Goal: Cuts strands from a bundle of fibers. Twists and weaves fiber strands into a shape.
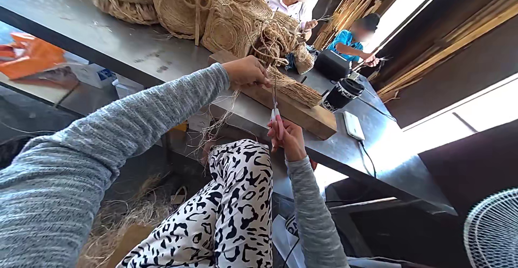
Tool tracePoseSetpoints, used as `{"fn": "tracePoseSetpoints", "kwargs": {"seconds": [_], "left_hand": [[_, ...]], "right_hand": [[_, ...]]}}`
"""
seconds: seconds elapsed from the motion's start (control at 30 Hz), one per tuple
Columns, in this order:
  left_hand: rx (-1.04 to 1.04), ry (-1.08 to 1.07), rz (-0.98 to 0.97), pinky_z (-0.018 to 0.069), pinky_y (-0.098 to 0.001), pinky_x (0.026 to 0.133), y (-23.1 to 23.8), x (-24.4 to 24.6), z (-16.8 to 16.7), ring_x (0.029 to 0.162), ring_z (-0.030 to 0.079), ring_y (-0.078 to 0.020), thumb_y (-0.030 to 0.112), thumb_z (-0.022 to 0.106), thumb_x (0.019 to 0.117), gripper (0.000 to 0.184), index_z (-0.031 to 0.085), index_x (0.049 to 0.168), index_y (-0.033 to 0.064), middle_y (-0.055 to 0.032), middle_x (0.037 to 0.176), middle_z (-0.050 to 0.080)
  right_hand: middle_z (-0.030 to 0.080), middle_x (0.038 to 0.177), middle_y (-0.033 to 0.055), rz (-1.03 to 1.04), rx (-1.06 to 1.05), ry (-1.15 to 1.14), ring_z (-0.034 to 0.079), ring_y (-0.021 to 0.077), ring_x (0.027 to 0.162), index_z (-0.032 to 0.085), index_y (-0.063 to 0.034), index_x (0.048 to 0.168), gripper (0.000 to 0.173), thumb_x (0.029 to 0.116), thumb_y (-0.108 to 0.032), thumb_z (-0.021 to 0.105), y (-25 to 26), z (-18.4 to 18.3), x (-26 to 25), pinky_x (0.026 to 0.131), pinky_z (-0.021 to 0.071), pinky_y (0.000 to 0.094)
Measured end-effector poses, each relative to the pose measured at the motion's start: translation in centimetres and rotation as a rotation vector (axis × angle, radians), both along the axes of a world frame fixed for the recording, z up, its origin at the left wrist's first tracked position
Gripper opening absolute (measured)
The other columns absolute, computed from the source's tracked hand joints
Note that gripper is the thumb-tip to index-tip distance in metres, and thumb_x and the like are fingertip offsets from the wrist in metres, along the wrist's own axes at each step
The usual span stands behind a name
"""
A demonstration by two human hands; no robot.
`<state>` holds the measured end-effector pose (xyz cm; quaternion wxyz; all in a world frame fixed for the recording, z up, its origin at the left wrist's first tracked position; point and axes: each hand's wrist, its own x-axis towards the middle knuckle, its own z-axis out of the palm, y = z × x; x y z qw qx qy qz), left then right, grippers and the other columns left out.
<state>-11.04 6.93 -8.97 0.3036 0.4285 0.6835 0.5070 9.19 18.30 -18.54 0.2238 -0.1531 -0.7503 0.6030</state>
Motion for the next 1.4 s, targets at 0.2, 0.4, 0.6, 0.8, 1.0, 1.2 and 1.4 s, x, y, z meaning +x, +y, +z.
{"fn": "tracePoseSetpoints", "kwargs": {"seconds": [0.2,0.4,0.6,0.8,1.0,1.2,1.4], "left_hand": [[0.048,0.046,-0.032,0.0290,-0.0166,0.044,-0.1,0.1,-0.3,0.047,0.038,-0.0022,0.006,0.059,0.1019,0.017,0.070,0.089,0.0023,0.0018,0.066,0.055],[0.050,0.107,-0.054,0.0290,-0.0169,0.045,-0.1,0.3,-0.4,0.048,0.038,-0.0023,0.007,0.060,0.1019,0.016,0.070,0.090,0.0016,0.0012,0.067,0.055],[0.042,0.171,-0.066,0.0304,-0.0171,0.046,0.0,0.1,-0.8,0.049,0.040,-0.0016,0.008,0.060,0.1021,0.016,0.070,0.090,0.0030,0.0015,0.069,0.057],[0.044,0.206,-0.038,0.0357,-0.0165,0.052,-0.5,0.0,-1.2,0.056,0.047,0.0002,0.008,0.062,0.1017,0.016,0.073,0.091,0.0027,0.0025,0.073,0.063],[0.156,0.585,-0.050,0.0513,-0.0309,0.067,-6.6,-0.3,-3.2,0.067,0.060,-0.0099,0.008,0.061,0.1009,0.018,0.073,0.090,0.0005,-0.0048,0.077,0.068],[0.073,0.393,0.109,0.0544,-0.0238,0.060,-20.5,-0.8,-11.4,0.063,0.062,-0.0065,0.004,0.057,0.0992,0.019,0.070,0.086,0.0073,0.0009,0.072,0.066],[-0.143,0.071,0.643,0.0369,-0.0157,0.048,-34.0,0.6,-22.2,0.052,0.045,0.0002,0.001,0.055,0.1027,0.015,0.070,0.105,-0.0018,-0.0005,0.073,0.062]], "right_hand": [[0.066,0.066,0.0018,-0.011,0.004,0.037,0.051,0.0016,0.042,0.066,0.0058,0.102,0.018,0.1038,-0.003,0.050,0.2,0.2,-1.1,0.042,0.0470,0.0177],[0.064,0.063,-0.0001,-0.041,-0.009,0.072,0.046,-0.0003,0.039,0.066,0.0037,0.099,0.019,0.1049,-0.004,0.050,0.0,0.1,-1.5,0.038,0.0421,0.0160],[0.063,0.061,-0.0025,-0.085,0.067,0.060,0.042,-0.0023,0.038,0.066,0.0005,0.094,0.019,0.1051,-0.008,0.053,-0.1,0.0,-1.4,0.038,0.0377,0.0148],[0.065,0.063,0.0008,-0.018,0.113,-0.001,0.046,-0.0002,0.039,0.066,0.0036,0.094,0.010,0.0998,0.001,0.058,0.5,-0.3,-0.7,0.038,0.0413,0.0169],[0.073,0.084,0.0068,-0.112,0.390,-0.004,0.066,0.0044,0.061,0.069,0.0067,0.103,0.014,0.0928,-0.002,0.065,1.3,-1.3,5.1,0.053,0.0557,0.0215],[0.070,0.076,0.0058,-0.740,0.492,0.105,0.064,0.0046,0.057,0.066,0.0075,0.101,0.020,0.0905,-0.007,0.074,5.5,-1.0,13.4,0.050,0.0536,0.0222],[0.070,0.111,0.0309,-0.922,0.744,-0.575,0.065,0.0449,0.111,0.070,0.0097,0.113,0.030,0.0992,-0.016,0.064,9.8,1.7,15.4,0.102,0.0446,0.0594]]}}
